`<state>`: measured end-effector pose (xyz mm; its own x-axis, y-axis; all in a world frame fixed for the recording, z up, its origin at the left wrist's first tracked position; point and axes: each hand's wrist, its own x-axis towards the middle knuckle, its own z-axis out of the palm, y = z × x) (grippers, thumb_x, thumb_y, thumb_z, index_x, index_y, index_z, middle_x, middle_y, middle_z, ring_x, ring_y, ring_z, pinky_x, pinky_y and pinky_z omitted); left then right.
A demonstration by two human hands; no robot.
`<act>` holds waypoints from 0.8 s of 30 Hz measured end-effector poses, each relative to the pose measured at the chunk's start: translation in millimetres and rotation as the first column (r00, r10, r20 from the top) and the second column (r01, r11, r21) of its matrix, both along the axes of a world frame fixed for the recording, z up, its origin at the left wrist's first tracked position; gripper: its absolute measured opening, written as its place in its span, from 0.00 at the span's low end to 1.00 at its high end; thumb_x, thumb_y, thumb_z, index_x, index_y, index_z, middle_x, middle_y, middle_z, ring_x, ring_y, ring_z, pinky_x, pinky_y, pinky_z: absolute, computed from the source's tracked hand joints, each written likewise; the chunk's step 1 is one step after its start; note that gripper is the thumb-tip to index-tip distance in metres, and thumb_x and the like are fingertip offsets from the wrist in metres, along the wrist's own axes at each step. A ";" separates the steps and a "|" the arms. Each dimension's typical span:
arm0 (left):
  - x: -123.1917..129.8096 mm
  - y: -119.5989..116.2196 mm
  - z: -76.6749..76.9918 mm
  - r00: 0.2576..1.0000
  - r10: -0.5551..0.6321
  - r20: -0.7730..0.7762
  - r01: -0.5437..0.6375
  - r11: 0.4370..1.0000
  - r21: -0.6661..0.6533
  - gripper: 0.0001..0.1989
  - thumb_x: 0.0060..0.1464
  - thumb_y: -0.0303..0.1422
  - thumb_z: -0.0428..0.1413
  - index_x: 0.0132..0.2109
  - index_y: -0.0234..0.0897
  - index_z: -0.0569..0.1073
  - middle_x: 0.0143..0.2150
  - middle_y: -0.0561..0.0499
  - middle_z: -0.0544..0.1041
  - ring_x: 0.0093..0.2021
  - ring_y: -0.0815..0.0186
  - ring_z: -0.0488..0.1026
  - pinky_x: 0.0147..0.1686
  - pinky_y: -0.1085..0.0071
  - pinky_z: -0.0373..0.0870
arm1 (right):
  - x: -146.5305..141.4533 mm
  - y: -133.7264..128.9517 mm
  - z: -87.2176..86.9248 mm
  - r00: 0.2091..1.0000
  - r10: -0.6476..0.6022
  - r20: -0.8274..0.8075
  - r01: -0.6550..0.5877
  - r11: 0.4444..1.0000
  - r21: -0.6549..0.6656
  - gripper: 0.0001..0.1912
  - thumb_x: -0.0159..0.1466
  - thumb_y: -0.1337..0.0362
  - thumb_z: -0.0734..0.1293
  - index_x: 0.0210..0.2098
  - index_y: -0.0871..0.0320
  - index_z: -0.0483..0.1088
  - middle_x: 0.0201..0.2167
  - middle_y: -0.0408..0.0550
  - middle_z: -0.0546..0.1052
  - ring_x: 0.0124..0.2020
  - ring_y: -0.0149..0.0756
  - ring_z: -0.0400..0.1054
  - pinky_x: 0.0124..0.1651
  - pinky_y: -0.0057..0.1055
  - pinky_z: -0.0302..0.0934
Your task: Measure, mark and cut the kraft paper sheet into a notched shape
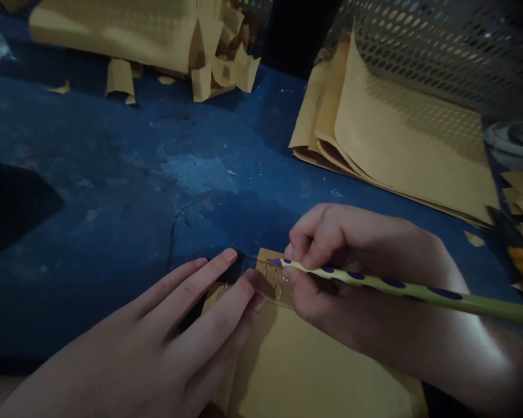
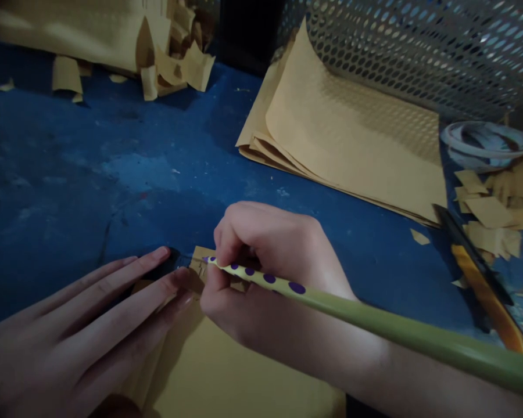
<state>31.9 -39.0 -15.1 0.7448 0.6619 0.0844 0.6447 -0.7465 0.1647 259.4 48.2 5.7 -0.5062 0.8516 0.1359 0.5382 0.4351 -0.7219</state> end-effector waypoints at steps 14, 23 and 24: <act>0.4 0.5 -2.0 1.000 -0.003 0.019 0.003 1.000 -0.006 0.34 0.62 0.53 0.51 0.65 0.34 0.65 0.70 0.46 0.59 0.73 0.48 0.48 0.73 0.59 0.37 | 2.3 -1.4 -1.3 1.000 0.005 0.003 -0.005 1.000 0.012 0.15 0.50 0.78 0.68 0.26 0.54 0.60 0.29 0.37 0.73 0.27 0.26 0.68 0.24 0.24 0.62; 0.9 0.3 -0.4 1.000 -0.004 0.016 0.004 1.000 0.000 0.34 0.62 0.53 0.50 0.65 0.33 0.66 0.70 0.45 0.60 0.73 0.48 0.48 0.72 0.59 0.38 | -1.0 2.2 -1.5 1.000 0.006 0.004 -0.006 1.000 0.023 0.15 0.51 0.78 0.68 0.25 0.54 0.61 0.28 0.37 0.73 0.27 0.26 0.68 0.25 0.26 0.63; 0.8 0.2 -0.2 1.000 -0.003 0.017 0.003 1.000 0.003 0.34 0.62 0.53 0.50 0.65 0.33 0.66 0.70 0.45 0.60 0.73 0.48 0.48 0.72 0.59 0.38 | -0.4 1.5 -1.4 1.000 0.000 0.013 0.000 1.000 0.028 0.15 0.51 0.78 0.68 0.25 0.54 0.60 0.28 0.37 0.73 0.26 0.26 0.68 0.25 0.26 0.62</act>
